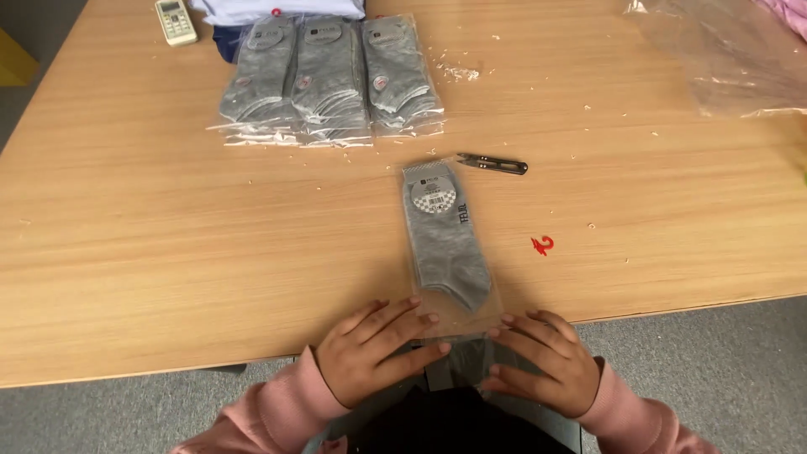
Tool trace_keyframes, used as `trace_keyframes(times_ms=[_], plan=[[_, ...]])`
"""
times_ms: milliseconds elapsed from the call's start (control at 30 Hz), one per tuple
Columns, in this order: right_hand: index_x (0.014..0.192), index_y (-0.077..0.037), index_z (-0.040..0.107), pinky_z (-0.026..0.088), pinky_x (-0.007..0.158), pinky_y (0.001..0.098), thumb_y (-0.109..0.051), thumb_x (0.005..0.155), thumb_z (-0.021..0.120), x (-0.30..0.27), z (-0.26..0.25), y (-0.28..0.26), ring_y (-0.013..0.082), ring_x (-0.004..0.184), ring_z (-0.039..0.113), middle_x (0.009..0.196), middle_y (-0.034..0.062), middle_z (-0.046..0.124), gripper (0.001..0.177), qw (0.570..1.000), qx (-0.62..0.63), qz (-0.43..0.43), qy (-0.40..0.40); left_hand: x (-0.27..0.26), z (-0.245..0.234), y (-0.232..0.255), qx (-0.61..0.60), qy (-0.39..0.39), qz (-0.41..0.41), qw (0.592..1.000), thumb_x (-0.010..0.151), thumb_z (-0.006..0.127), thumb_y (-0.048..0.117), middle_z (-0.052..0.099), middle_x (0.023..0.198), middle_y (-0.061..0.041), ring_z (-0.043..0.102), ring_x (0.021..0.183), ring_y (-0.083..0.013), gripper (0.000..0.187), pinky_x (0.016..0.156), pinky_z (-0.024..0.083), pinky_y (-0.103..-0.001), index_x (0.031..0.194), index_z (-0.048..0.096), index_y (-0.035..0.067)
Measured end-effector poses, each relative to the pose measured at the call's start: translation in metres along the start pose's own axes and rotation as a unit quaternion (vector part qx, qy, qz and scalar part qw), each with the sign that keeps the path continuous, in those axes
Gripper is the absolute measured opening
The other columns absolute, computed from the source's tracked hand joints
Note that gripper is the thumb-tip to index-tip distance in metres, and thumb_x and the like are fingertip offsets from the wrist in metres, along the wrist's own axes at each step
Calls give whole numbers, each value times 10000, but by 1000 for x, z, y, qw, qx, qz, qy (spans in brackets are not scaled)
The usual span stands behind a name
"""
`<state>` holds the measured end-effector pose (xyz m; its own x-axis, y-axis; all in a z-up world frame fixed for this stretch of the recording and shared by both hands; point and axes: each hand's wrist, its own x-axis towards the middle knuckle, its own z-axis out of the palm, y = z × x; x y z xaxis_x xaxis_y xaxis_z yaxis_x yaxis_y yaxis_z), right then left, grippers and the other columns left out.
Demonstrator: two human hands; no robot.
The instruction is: The person is using thread snips to remove tags from socks, then folding and packaging the socks into clear plastic bags.
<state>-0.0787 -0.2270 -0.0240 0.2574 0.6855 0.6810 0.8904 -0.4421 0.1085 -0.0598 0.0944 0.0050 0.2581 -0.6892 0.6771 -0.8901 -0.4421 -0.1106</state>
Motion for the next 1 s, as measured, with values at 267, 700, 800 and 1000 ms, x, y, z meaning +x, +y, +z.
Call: trace_keyframes(times_ms=[267, 700, 800, 1000], plan=[[977, -228, 701, 506, 914, 430, -164, 953, 750, 13, -6, 2, 313, 1162, 688, 1230, 69, 710, 84, 1000, 21, -16, 0, -2, 24, -2, -97, 23, -1, 995, 968, 793, 212, 749, 1127, -66, 741, 1094, -288, 106, 1044, 541, -471, 960, 724, 132], [882, -226, 665, 390, 844, 309, -223, 926, 681, 43, 8, -14, 75, 782, 739, 863, -131, 777, 46, 901, 193, 389, 5, 15, 10, 25, -247, 50, -236, 938, 979, 586, 105, 725, 1007, -95, 721, 983, -281, 99, 864, 567, -381, 983, 660, 39], [813, -247, 667, 372, 873, 326, -255, 917, 692, 52, 13, -13, 52, 614, 694, 692, -171, 747, 107, 884, 172, 434, -1, 16, 12, 31, -272, 68, -308, 909, 973, 573, 103, 682, 942, -111, 694, 836, -243, 94, 749, 584, -316, 948, 631, 34], [1078, -267, 630, 392, 858, 323, -245, 885, 747, 49, 33, -11, 65, 471, 633, 637, -150, 697, 227, 890, 94, 446, 3, 7, 25, 31, -284, 63, -432, 854, 913, 695, 145, 766, 883, -8, 798, 770, -133, 118, 728, 664, -236, 1009, 629, 125]])
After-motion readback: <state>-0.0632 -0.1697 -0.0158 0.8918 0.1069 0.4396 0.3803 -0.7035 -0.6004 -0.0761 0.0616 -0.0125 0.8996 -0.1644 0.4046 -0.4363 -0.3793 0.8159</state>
